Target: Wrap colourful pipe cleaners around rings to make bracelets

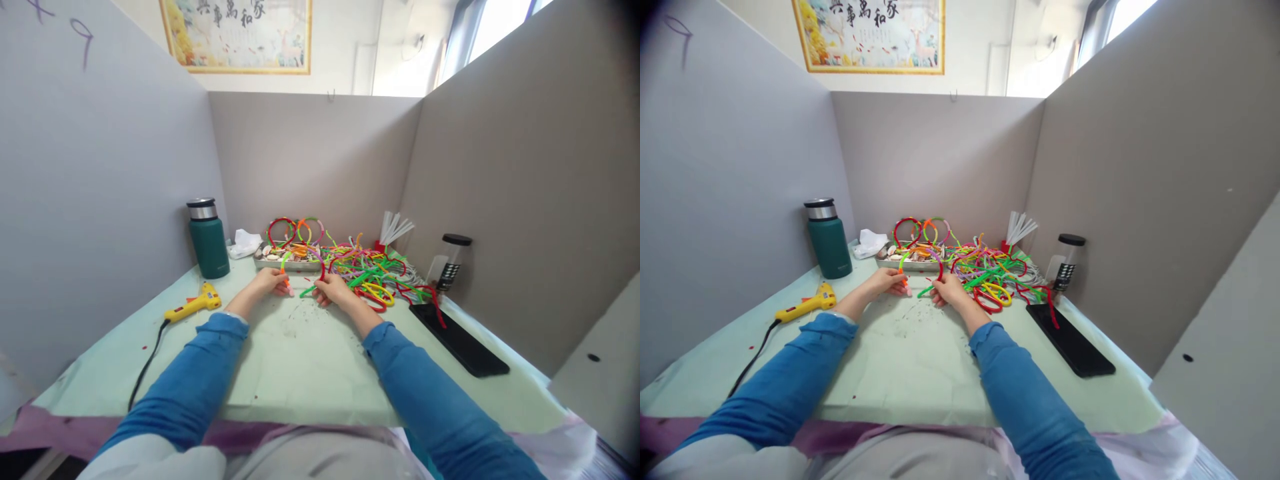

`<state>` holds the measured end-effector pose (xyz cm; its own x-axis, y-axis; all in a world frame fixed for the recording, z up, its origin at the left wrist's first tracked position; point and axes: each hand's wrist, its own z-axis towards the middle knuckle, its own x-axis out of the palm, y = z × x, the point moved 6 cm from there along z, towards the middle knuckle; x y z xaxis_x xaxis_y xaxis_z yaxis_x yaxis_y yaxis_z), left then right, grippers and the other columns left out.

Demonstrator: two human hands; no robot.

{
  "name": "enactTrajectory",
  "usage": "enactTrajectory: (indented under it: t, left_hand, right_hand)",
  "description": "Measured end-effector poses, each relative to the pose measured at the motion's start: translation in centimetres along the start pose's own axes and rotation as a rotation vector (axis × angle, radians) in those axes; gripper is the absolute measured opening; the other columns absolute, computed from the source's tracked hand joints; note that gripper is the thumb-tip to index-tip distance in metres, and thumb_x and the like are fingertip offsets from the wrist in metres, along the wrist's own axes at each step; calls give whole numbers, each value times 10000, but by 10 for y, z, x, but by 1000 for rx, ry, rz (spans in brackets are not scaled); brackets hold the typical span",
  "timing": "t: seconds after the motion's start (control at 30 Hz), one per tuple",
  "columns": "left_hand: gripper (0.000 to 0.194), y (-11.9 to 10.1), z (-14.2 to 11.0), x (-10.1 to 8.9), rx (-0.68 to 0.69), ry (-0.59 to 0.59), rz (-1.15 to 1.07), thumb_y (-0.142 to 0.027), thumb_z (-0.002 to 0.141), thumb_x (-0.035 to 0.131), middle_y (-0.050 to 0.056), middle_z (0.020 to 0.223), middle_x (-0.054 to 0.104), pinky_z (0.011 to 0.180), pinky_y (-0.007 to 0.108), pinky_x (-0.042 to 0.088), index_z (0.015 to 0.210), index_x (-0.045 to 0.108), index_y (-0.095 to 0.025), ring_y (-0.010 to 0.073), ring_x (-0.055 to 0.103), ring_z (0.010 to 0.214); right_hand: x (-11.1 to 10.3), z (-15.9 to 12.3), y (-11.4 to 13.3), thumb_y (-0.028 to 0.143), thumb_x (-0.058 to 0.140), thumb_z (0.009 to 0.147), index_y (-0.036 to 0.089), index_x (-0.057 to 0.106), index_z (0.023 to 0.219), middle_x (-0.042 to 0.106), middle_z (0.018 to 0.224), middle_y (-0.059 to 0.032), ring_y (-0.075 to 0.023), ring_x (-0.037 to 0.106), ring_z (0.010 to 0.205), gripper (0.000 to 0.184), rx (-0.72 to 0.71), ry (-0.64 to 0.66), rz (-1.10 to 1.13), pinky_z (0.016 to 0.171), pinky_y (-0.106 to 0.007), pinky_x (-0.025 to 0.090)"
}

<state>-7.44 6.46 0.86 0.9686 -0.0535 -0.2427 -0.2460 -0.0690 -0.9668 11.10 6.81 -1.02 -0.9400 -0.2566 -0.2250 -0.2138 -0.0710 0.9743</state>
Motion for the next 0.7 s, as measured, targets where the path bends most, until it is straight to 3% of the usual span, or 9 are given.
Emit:
enactTrajectory:
  t: [0.47,0.7]
  left_hand:
    - [195,-2,-2,-1,-14,-26,18,-269,717,675,80,582,652,550,240,523,691,561,-114,147,635,551]
    - [153,-15,6,-21,40,-135,-69,-259,755,624,74,612,659,609,251,541,694,576,-128,143,642,585]
  right_hand:
    - [0,-1,1,162,495,852,131,483,793,660,654,-39,-70,536,368,68,-29,-37,-21,321,-163,418]
    - [3,0,-1,208,524,840,129,511,956,636,606,-4,-74,541,376,141,-42,-23,-46,344,-160,415]
